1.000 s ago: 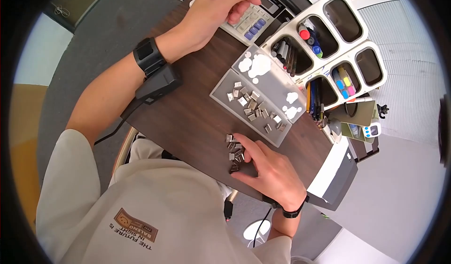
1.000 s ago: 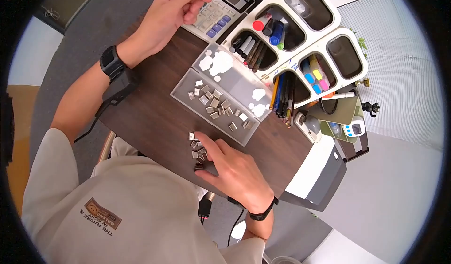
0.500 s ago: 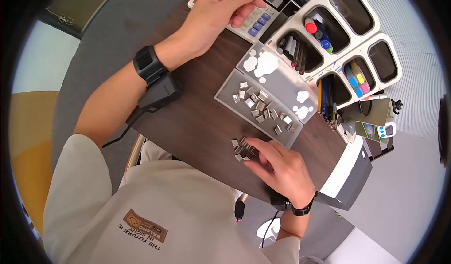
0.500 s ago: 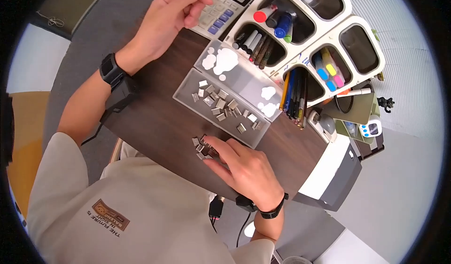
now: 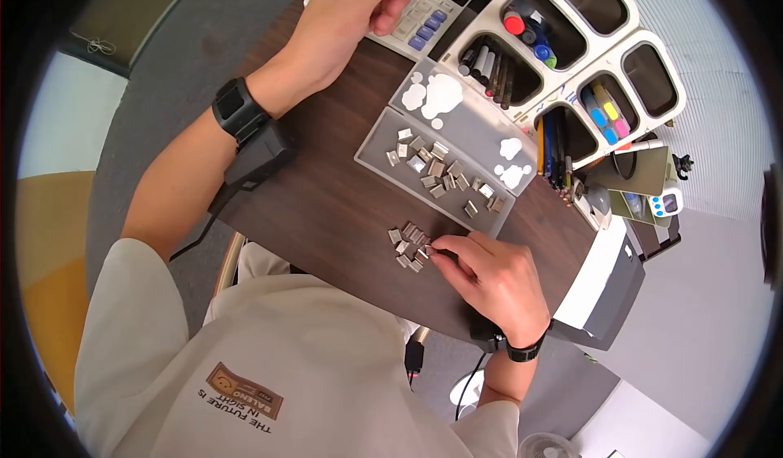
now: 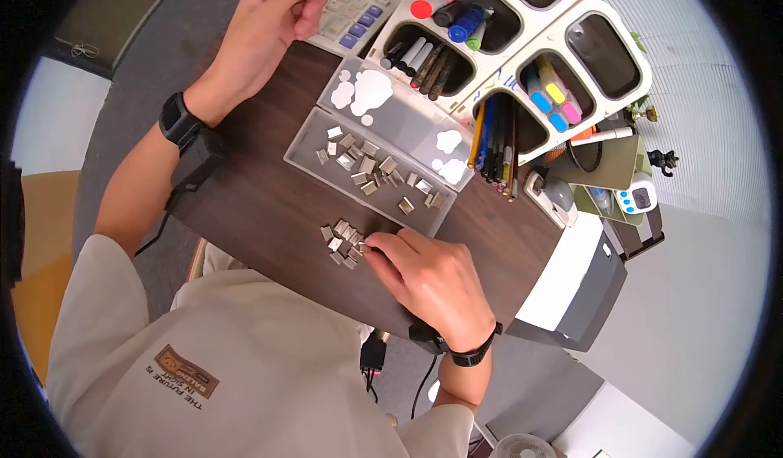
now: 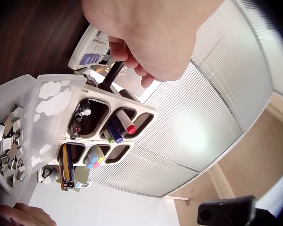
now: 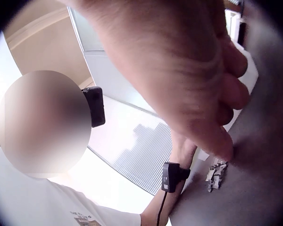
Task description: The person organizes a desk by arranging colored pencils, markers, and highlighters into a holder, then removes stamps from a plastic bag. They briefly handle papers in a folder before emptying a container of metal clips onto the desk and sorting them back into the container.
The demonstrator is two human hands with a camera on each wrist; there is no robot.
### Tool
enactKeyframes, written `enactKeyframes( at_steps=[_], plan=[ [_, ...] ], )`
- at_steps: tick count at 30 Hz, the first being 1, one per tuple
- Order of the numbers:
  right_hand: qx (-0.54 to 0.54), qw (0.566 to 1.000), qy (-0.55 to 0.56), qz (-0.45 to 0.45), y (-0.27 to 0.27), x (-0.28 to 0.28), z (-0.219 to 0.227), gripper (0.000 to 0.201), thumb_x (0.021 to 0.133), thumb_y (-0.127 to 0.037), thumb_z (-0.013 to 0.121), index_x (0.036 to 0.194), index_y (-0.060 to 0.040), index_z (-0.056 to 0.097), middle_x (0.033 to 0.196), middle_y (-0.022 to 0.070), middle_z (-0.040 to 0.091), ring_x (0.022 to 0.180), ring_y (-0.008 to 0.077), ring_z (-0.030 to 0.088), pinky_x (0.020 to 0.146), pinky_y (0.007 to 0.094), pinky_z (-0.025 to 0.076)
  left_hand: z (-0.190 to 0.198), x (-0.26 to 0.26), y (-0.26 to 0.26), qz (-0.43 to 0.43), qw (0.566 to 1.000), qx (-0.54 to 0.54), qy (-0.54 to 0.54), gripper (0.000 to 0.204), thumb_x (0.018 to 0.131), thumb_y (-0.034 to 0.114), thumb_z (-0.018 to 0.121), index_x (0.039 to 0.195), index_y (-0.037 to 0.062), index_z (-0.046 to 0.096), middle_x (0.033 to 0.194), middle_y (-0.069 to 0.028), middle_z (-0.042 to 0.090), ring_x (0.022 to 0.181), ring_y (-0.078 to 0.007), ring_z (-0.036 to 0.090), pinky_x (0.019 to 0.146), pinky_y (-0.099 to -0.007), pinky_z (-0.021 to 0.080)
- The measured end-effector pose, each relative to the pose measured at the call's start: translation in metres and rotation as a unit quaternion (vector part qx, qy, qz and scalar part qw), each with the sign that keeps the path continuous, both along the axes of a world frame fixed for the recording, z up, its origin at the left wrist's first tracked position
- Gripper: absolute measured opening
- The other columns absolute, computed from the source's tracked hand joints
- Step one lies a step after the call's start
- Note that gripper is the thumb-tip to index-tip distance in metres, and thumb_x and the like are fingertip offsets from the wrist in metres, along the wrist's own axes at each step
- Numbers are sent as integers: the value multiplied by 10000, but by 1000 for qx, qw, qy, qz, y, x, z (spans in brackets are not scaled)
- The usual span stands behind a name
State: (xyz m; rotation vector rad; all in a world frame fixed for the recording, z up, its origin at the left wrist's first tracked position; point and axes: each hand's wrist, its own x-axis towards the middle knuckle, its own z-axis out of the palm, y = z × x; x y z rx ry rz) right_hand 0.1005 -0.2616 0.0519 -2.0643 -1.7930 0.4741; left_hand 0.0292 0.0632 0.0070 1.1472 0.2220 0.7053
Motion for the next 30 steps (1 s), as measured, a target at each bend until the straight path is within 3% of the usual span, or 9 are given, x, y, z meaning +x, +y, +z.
enactKeyframes(
  at_steps=[9,12,14,17,22,27,30],
  plan=[
    [63,998,17,3,3,6,-9,100,861,-99,802,945,-96,747,760,40,666,610,229,651,531,355,509,2,0,-3,20,1000,-6,18,327,1111,266,568,954,12,700,679,24,551,608,-71,478,593,-234,384],
    [94,994,25,-44,2,8,-7,118,849,-79,815,951,-98,758,718,31,647,568,183,619,510,333,484,1,-2,-4,25,999,-7,20,319,1109,256,568,950,12,699,675,21,554,603,-72,477,591,-233,384],
    [132,984,-12,-121,3,10,-9,134,845,-65,825,963,-95,768,683,19,624,531,145,576,499,320,458,3,-1,-3,29,999,-3,21,317,1108,254,569,947,13,698,674,21,556,600,-73,476,590,-233,383],
    [133,976,-50,-165,4,15,-14,151,845,-60,829,981,-93,773,673,16,612,517,139,554,495,319,447,3,-2,-2,28,999,1,20,315,1107,251,568,942,15,696,672,20,558,601,-74,475,588,-233,382],
    [123,976,-40,-176,5,14,-12,145,853,-58,821,985,-99,775,674,19,612,526,148,569,495,325,450,3,-1,-2,30,999,1,27,321,1110,255,562,940,18,694,670,22,550,601,-74,469,584,-235,375],
    [88,996,18,-11,6,6,-7,160,839,-108,834,985,-111,769,710,25,619,591,192,626,520,351,485,4,-1,-1,22,999,1,23,321,1111,258,559,940,22,694,673,23,549,607,-73,473,581,-234,370],
    [47,998,31,19,4,3,-2,179,833,-137,837,997,-122,766,722,19,616,624,208,638,545,358,505,3,-2,-2,22,999,2,27,320,1112,259,558,940,26,695,677,27,551,610,-70,476,579,-232,366]
  ],
)
